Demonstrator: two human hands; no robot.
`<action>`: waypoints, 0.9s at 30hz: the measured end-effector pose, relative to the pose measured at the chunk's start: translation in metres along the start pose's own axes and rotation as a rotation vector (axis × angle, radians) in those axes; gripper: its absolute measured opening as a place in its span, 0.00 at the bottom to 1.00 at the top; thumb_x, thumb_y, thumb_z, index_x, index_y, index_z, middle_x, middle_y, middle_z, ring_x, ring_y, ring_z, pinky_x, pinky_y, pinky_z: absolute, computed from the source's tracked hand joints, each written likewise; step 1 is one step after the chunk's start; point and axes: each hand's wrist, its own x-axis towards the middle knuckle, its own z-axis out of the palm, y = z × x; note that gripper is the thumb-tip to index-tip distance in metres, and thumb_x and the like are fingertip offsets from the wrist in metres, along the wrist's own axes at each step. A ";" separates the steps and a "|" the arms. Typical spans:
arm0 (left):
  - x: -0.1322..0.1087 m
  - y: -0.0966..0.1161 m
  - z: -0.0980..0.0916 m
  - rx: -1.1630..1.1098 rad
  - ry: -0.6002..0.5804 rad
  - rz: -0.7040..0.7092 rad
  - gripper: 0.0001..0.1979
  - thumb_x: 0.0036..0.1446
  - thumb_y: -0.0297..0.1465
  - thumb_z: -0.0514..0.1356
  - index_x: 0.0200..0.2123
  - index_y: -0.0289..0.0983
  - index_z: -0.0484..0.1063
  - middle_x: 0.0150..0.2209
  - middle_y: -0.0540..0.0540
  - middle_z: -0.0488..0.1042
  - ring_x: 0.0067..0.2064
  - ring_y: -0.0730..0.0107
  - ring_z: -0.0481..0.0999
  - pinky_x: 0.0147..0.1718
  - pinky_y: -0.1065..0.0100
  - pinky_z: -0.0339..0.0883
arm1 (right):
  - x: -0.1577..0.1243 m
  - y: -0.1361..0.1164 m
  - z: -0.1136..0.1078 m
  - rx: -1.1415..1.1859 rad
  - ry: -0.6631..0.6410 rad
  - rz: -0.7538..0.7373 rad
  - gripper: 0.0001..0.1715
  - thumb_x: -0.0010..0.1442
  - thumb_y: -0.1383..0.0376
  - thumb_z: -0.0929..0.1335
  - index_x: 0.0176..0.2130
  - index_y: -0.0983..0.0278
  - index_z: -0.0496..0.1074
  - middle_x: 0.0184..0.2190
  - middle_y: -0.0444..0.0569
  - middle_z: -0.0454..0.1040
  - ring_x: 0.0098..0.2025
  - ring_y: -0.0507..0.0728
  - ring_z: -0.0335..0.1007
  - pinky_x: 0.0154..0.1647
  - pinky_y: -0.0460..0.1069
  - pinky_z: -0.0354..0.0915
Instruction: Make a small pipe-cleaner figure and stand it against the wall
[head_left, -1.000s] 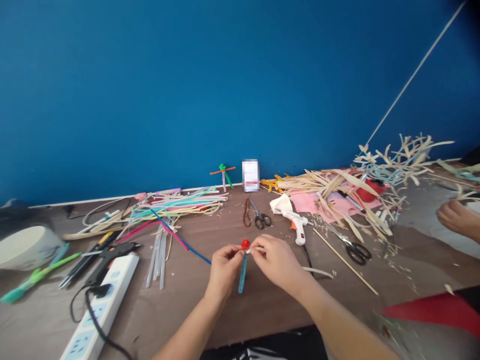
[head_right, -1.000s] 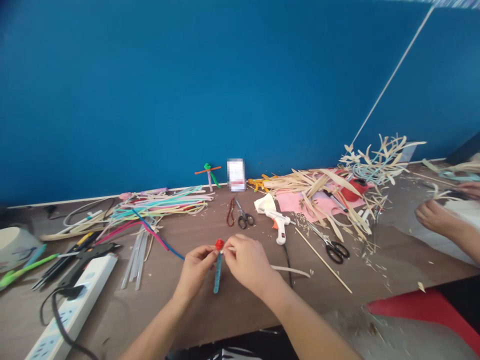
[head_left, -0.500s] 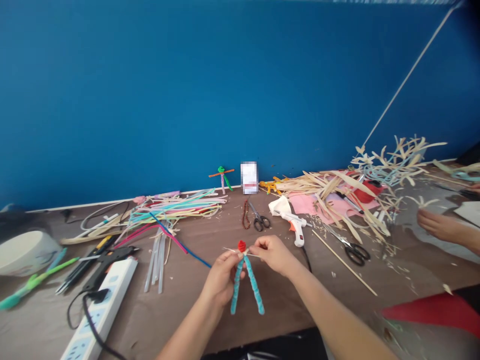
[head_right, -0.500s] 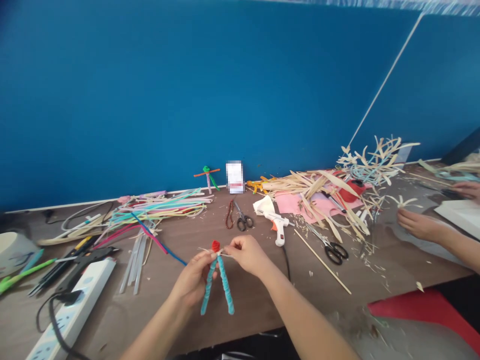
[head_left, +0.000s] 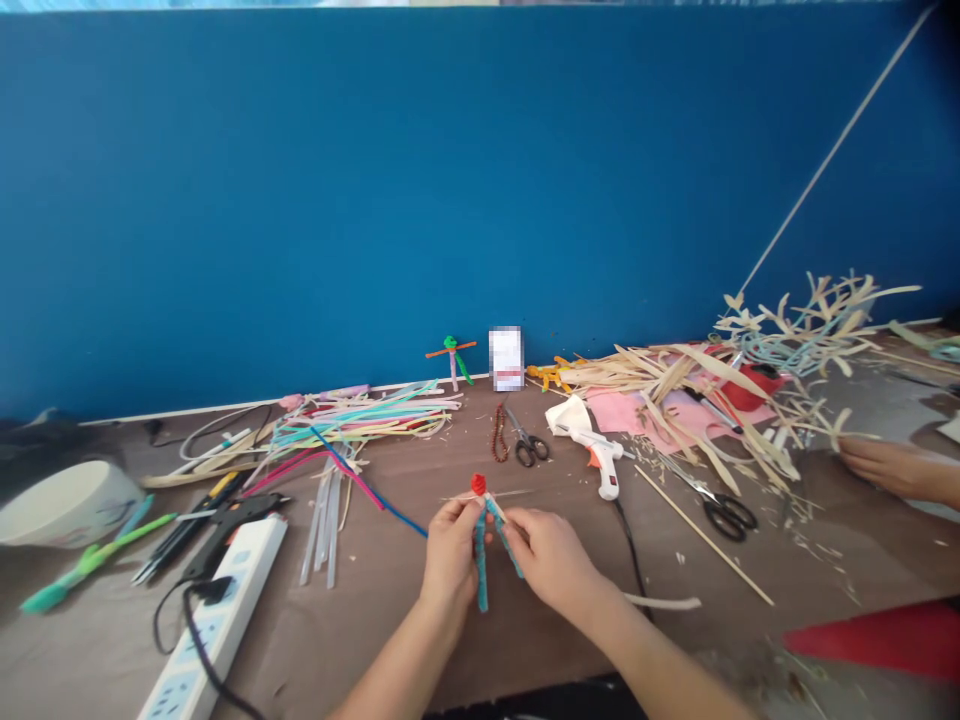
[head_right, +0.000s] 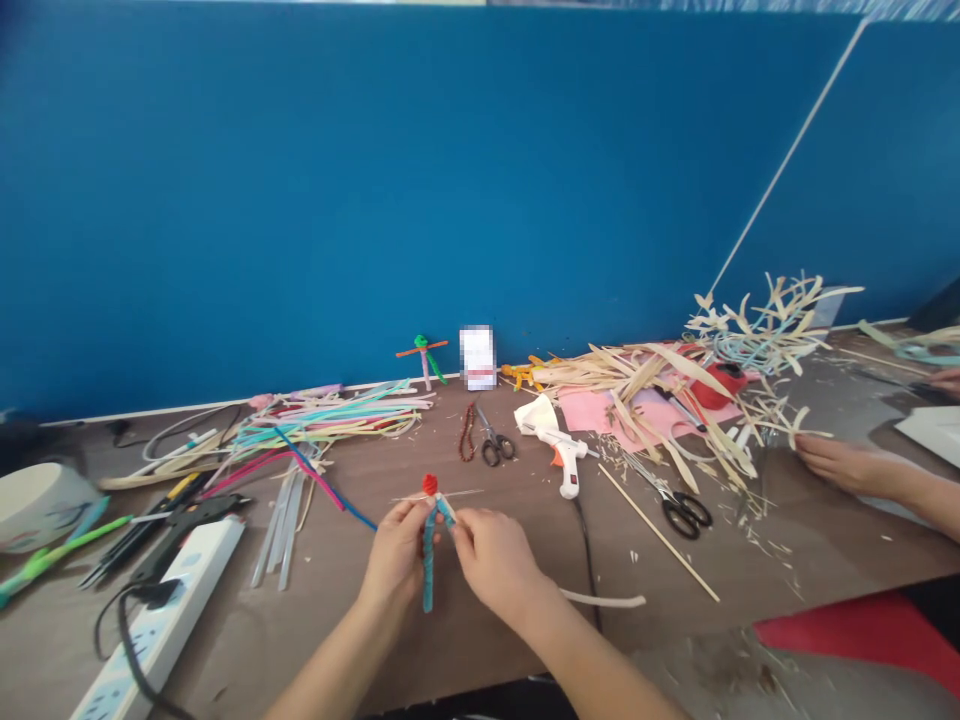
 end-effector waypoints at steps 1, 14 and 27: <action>0.000 0.000 0.000 0.028 0.008 0.029 0.11 0.37 0.33 0.62 0.25 0.31 0.69 0.18 0.52 0.67 0.18 0.80 0.64 0.16 0.77 0.58 | -0.003 -0.003 -0.002 -0.042 0.003 -0.023 0.13 0.58 0.64 0.58 0.32 0.63 0.70 0.27 0.47 0.73 0.29 0.52 0.66 0.29 0.44 0.53; -0.006 0.014 -0.001 0.271 -0.192 0.125 0.07 0.37 0.31 0.62 0.22 0.32 0.70 0.14 0.52 0.66 0.16 0.79 0.62 0.16 0.77 0.55 | 0.010 -0.007 -0.045 0.048 0.110 -0.024 0.12 0.55 0.64 0.60 0.29 0.63 0.71 0.21 0.44 0.70 0.25 0.51 0.63 0.24 0.44 0.53; -0.010 0.011 -0.002 -0.008 -0.210 -0.121 0.09 0.35 0.31 0.64 0.23 0.32 0.70 0.18 0.51 0.69 0.18 0.80 0.65 0.16 0.78 0.59 | 0.021 0.022 -0.016 0.426 -0.148 0.138 0.17 0.53 0.59 0.62 0.20 0.67 0.68 0.12 0.39 0.62 0.14 0.46 0.52 0.15 0.42 0.48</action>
